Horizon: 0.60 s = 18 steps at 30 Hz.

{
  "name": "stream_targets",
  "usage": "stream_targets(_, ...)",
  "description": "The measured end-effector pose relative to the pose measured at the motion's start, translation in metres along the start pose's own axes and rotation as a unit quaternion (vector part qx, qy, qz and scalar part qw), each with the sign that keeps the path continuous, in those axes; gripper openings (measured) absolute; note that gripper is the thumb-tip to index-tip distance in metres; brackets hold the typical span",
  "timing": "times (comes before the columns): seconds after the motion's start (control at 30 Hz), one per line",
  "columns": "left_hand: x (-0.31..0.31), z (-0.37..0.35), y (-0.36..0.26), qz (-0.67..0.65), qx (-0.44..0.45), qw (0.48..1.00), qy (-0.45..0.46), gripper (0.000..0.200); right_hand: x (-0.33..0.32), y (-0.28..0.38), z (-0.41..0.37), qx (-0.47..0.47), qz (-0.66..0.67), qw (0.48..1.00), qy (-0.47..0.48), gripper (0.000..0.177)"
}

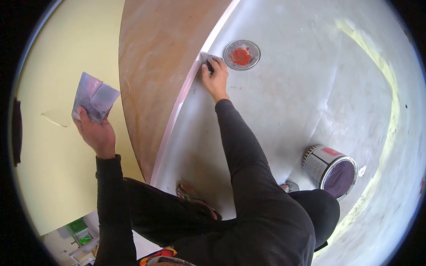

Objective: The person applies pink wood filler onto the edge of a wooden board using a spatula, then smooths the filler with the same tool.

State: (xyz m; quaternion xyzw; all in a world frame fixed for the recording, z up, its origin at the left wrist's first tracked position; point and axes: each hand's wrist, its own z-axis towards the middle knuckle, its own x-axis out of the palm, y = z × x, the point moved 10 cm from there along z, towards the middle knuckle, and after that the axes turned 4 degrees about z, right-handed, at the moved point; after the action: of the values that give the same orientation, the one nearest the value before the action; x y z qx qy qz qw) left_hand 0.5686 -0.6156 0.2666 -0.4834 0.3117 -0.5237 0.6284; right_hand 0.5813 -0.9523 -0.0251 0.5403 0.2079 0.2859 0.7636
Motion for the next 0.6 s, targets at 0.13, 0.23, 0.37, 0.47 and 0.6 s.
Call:
stream_targets(0.13, -0.003, 0.002, 0.002, 0.014, -0.001, 1.000, -0.002, 0.032, 0.023, -0.006, -0.003, 0.015, 0.085, 0.996, -0.029, 0.030)
stream_targets(0.23, -0.005, 0.004, 0.005, 0.015, -0.003, 1.000, -0.003, 0.032, 0.030, 0.019, -0.027, -0.030, 0.079, 0.995, -0.045, 0.028)
stream_targets(0.37, 0.000, 0.006, 0.012, 0.003, -0.004, 1.000, 0.016, 0.033, 0.023, 0.032, -0.046, 0.014, 0.117, 0.992, 0.045, 0.029)
stream_targets(0.47, 0.006, 0.006, 0.015, -0.004, -0.015, 1.000, 0.027, 0.033, 0.006, -0.006, -0.029, 0.114, 0.152, 0.981, 0.020, 0.032)
stream_targets(0.6, 0.006, 0.005, 0.022, -0.005, -0.038, 0.999, 0.022, 0.034, 0.011, -0.037, 0.016, 0.152, 0.153, 0.976, 0.014, 0.034)
